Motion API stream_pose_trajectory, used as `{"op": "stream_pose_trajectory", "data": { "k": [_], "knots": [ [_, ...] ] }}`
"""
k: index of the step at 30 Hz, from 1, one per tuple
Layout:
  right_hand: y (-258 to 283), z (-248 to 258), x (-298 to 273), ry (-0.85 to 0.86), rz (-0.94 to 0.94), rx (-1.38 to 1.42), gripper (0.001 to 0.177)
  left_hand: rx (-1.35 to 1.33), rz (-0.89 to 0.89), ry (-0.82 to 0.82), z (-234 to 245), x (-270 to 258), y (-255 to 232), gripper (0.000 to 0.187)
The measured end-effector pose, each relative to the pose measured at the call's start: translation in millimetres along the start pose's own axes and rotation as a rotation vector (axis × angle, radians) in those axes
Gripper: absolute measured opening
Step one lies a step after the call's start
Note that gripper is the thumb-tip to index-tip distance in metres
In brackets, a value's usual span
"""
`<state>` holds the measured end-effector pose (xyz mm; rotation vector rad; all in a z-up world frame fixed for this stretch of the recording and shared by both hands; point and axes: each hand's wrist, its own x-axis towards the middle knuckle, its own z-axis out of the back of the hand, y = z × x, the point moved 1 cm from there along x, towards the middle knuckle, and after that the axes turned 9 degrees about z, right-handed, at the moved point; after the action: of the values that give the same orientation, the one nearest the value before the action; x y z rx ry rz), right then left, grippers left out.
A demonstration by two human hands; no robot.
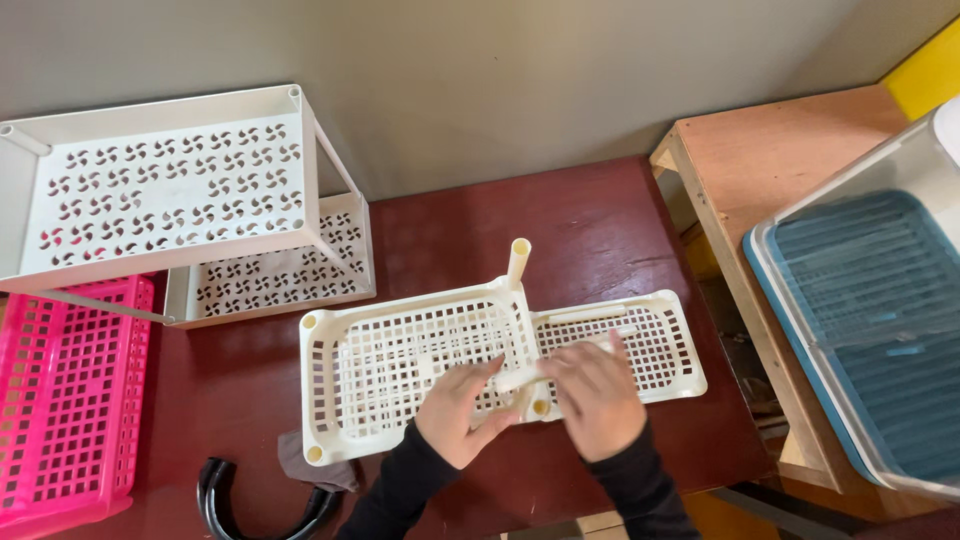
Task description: The person assembles a white plastic shelving unit by inserting cylindrical connectors into the corner sockets of two shelf trays. They repeatedly insert and remove connectors to align the trays, then stack them to form a two-tier unit.
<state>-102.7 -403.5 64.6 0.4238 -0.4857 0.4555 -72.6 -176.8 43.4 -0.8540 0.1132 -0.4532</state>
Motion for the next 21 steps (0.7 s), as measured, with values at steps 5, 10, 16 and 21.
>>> {"op": "stream_pose_trajectory", "data": {
  "k": [5,10,16,21],
  "knots": [
    [-102.6,-21.1,-58.8,0.176,-0.256,-0.027,0.027,0.234,-0.013,-0.141,-34.1,-3.5,0.8,0.083],
    [-164.9,-119.8,-110.7,0.543,-0.335,-0.115,0.032,0.419,0.076,-0.148,-58.0,-4.9,10.8,0.09],
    [-191.4,-174.9,-122.2,0.519,-0.298,-0.177,0.036,0.421,0.087,-0.145,-58.9,-6.7,12.2,0.089],
    [-189.6,-159.6,-93.9,0.222,-0.189,-0.126,0.035,0.414,0.14,-0.078,-57.5,-4.8,12.1,0.091]
  ]
}}
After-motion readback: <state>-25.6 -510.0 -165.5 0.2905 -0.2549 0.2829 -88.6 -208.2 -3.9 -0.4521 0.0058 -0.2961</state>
